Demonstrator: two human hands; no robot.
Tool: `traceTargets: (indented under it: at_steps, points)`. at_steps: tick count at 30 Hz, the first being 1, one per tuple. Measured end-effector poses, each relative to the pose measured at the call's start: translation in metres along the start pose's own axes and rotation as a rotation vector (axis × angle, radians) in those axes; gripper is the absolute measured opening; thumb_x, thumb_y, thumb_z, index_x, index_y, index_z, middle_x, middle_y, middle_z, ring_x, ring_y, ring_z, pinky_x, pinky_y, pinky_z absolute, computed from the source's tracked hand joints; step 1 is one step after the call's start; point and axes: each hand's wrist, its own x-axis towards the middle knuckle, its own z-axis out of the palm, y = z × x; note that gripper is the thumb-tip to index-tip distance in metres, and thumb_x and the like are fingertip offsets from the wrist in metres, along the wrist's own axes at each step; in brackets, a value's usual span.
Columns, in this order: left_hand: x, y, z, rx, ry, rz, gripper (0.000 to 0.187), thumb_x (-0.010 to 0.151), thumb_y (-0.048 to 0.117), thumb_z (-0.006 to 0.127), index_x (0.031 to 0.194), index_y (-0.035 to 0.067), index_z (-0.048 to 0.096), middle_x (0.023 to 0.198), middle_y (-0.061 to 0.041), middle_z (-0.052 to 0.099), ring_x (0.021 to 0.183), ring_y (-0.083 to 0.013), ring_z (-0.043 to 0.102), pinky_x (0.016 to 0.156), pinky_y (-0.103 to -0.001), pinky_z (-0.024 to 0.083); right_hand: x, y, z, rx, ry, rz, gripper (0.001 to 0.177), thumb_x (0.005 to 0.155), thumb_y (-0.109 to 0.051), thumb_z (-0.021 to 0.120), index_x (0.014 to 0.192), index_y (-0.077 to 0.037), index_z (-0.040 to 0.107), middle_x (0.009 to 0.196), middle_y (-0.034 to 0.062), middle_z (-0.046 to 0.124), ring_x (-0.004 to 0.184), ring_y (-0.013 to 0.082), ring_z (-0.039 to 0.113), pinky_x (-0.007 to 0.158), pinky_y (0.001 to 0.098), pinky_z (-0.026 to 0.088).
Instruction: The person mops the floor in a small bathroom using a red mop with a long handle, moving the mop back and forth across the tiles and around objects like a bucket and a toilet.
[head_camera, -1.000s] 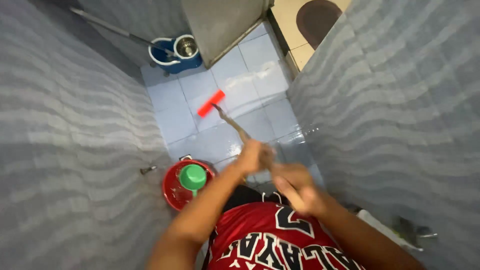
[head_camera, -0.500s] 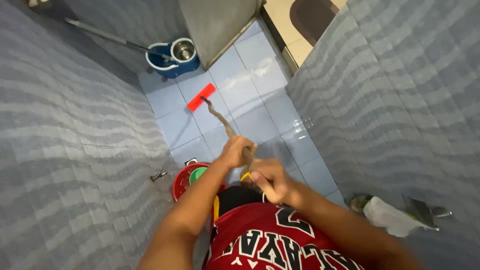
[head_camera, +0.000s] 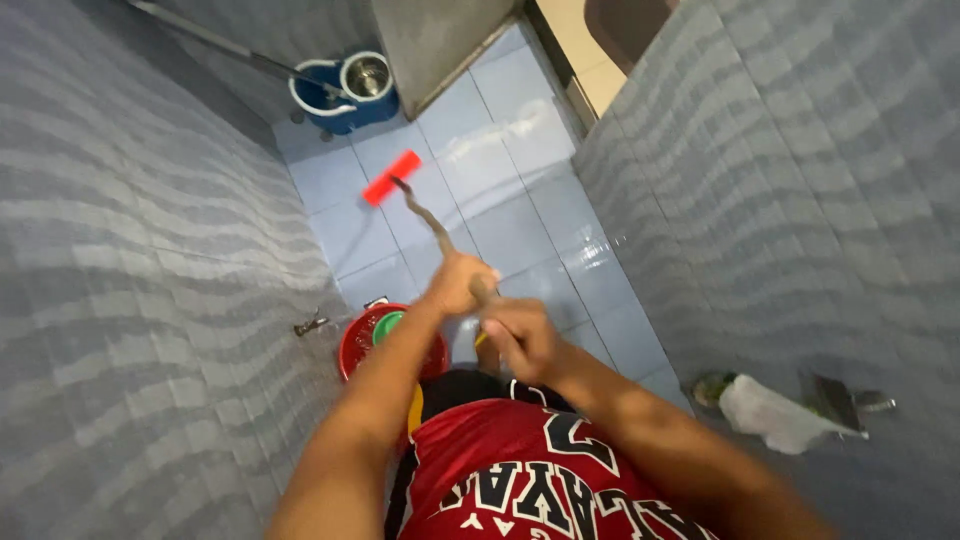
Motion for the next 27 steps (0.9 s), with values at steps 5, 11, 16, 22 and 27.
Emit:
traceTargets:
  at_steps: [5, 11, 16, 22, 27]
  points:
    - [-0.027, 0.031, 0.012, -0.186, -0.098, 0.118, 0.018, 0.059, 0.019, 0.07, 0.074, 0.009, 0.07, 0.07, -0.013, 0.068, 0.066, -0.0325, 0.068, 0.059, -0.042, 0.053, -0.034, -0.031, 0.002, -0.078, -0.051, -0.012, 0.027, 0.1, -0.003, 0.052, 0.074, -0.002, 0.047, 0.071, 0.013, 0.048, 0.062, 0.03, 0.045, 0.061, 0.0421, 0.036]
    - [-0.07, 0.084, 0.067, 0.049, 0.074, 0.229, 0.034, 0.089, 0.022, 0.08, 0.063, 0.014, 0.059, 0.065, -0.01, 0.061, 0.065, -0.033, 0.06, 0.069, -0.046, 0.047, -0.072, -0.084, 0.002, 0.017, -0.041, 0.005, 0.025, 0.091, 0.003, 0.049, 0.069, -0.006, 0.043, 0.067, 0.0098, 0.043, 0.059, 0.0269, 0.042, 0.059, 0.0417, 0.034]
    - [-0.045, 0.005, 0.014, -0.144, 0.116, 0.256, 0.022, 0.058, 0.025, 0.078, 0.061, 0.012, 0.061, 0.064, -0.011, 0.063, 0.062, -0.0331, 0.063, 0.059, -0.043, 0.047, -0.043, -0.013, 0.036, -0.083, 0.001, -0.001, 0.028, 0.101, 0.001, 0.052, 0.074, -0.002, 0.044, 0.069, 0.0104, 0.043, 0.063, 0.0284, 0.045, 0.062, 0.0412, 0.039]
    - [-0.054, 0.011, 0.017, -0.061, -0.01, 0.298, 0.02, 0.06, 0.022, 0.076, 0.064, 0.009, 0.062, 0.068, -0.014, 0.062, 0.068, -0.0361, 0.062, 0.062, -0.045, 0.047, -0.05, -0.021, 0.041, -0.091, 0.014, 0.011, 0.03, 0.098, -0.002, 0.052, 0.07, -0.004, 0.044, 0.068, 0.0109, 0.044, 0.062, 0.03, 0.045, 0.06, 0.042, 0.035]
    - [-0.094, 0.079, 0.071, 0.021, -0.001, 0.161, 0.03, 0.084, 0.028, 0.072, 0.062, 0.011, 0.063, 0.066, -0.012, 0.064, 0.066, -0.0347, 0.061, 0.069, -0.047, 0.048, -0.091, -0.101, 0.023, -0.031, -0.035, 0.014, 0.031, 0.096, -0.003, 0.051, 0.066, -0.006, 0.042, 0.066, 0.0096, 0.045, 0.059, 0.0263, 0.044, 0.058, 0.0422, 0.034]
